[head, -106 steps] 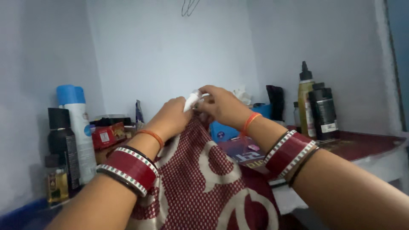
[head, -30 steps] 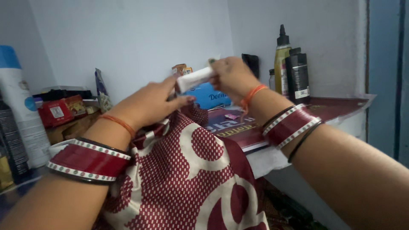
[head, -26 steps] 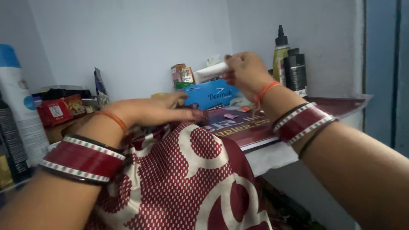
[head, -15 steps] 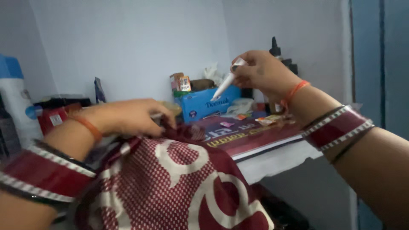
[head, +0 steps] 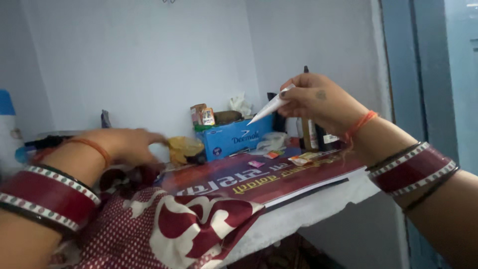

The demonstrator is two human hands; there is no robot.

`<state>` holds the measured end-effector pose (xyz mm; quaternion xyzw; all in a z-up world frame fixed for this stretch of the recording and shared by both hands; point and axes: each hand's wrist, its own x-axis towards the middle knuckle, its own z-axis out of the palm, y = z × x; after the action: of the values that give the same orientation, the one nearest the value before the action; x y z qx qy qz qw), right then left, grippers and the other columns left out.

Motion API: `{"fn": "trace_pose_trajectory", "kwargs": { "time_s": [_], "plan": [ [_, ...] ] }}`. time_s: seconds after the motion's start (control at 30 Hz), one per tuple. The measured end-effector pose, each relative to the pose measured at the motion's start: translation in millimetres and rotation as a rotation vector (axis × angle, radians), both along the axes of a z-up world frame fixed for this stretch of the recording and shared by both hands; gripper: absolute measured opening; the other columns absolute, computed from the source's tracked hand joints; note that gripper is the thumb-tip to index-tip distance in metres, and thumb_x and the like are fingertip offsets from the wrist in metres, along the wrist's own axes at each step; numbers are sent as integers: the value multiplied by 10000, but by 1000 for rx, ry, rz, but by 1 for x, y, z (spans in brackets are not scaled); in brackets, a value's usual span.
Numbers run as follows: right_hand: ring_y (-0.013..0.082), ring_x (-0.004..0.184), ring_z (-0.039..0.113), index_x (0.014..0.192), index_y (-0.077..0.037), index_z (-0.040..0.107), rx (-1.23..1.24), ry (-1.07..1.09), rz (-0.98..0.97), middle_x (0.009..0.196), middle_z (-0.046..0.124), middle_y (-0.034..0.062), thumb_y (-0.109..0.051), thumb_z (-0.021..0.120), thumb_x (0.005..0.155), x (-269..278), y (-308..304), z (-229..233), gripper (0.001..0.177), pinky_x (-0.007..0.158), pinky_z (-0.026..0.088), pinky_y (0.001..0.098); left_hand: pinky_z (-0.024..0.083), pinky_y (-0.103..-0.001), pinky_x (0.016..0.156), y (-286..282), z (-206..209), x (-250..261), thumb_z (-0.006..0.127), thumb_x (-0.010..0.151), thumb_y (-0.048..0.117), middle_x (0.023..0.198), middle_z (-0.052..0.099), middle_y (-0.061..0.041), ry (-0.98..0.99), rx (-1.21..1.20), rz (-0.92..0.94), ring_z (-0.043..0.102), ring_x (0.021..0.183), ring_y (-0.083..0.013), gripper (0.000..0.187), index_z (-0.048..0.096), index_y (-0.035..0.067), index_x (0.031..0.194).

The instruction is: The person wipes a small glass bottle and a white tube with a maroon cloth, then wipes the surface of a cluttered shelf. The person moves various items on the shelf while cleaning.

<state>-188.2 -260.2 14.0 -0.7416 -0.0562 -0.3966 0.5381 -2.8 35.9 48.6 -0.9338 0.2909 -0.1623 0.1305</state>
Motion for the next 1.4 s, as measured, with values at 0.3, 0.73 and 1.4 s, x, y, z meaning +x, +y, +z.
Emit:
{"fn": "trace_pose_trajectory", "kwargs": {
  "time_s": [0.3,0.73,1.4],
  "plan": [
    [212,1034,656,1193,90,523,227,-30,258,1141,599,196,-162,513,997,16,-10,-15,319,963,575,309,544,-398,884,-97,3,-44,662,900,459,1183,710,-130,181,-384,-686,676,1031,-264,637,482,179,1444],
    [180,907,659,1270,66,545,139,5,309,1051,666,145,-271,443,1033,-5,-51,-41,424,854,573,341,613,-251,673,-169,13,-53,751,871,179,845,791,-89,477,-817,-1071,731,704,-127,277,757,-19,1065],
    [243,677,690,1012,-23,666,-489,-260,-589,795,708,134,-77,638,863,-8,-133,-83,161,651,558,373,651,-312,680,-332,3,57,814,824,133,934,802,-172,559,-748,-481,790,761,-211,327,774,-131,1013]
  ]
}}
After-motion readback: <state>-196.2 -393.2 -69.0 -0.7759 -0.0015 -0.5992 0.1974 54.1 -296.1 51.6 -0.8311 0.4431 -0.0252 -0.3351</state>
